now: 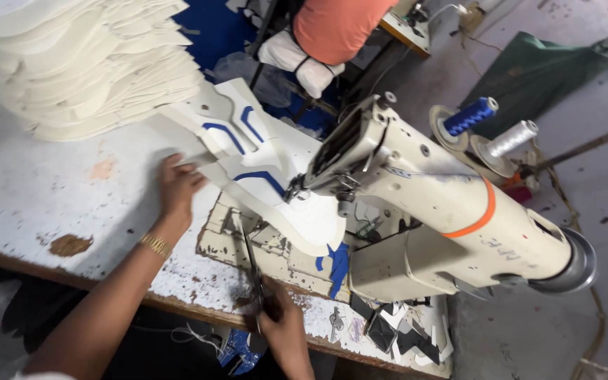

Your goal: The person uses a sewing machine to stitch blue fabric strips onto white shoe upper components. They repeatedly pick up a shoe part, align the blue strip, feed it through the machine, and then use scissors to cut the thread before stacking the finished piece.

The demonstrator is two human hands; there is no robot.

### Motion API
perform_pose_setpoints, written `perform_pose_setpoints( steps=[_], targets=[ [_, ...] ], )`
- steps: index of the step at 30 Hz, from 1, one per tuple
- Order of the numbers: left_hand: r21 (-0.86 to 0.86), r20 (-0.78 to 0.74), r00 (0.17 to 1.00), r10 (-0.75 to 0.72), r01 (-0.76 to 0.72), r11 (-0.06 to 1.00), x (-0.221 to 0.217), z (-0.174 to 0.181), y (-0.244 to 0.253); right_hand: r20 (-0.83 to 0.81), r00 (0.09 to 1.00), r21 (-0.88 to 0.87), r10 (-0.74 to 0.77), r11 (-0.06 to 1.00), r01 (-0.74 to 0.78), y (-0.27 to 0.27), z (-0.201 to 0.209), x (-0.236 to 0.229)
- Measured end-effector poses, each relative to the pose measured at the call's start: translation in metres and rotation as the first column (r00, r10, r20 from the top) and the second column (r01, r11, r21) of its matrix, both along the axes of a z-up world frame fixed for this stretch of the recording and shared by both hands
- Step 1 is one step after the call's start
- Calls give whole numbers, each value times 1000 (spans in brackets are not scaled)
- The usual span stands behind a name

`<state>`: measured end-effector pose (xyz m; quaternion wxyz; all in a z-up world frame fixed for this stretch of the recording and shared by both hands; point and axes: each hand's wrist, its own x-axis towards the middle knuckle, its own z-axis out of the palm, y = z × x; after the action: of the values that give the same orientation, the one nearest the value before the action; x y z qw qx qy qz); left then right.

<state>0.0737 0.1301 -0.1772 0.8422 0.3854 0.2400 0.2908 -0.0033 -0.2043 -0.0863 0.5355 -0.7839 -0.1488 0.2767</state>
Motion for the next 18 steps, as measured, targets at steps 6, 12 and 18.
perform_pose_setpoints(
  steps=[6,12,18],
  targets=[
    [757,193,896,399,-395,521,-32,156,-24,486,856,-341,175,940,1,-32,25,7],
    [810,-327,817,-474,501,304,11,196,-42,630,734,-469,253,878,99,-14,88,10],
    [767,-480,748,-459,611,194,-14,173,-54,841,539,-153,53,978,143,16,121,7]
  ],
)
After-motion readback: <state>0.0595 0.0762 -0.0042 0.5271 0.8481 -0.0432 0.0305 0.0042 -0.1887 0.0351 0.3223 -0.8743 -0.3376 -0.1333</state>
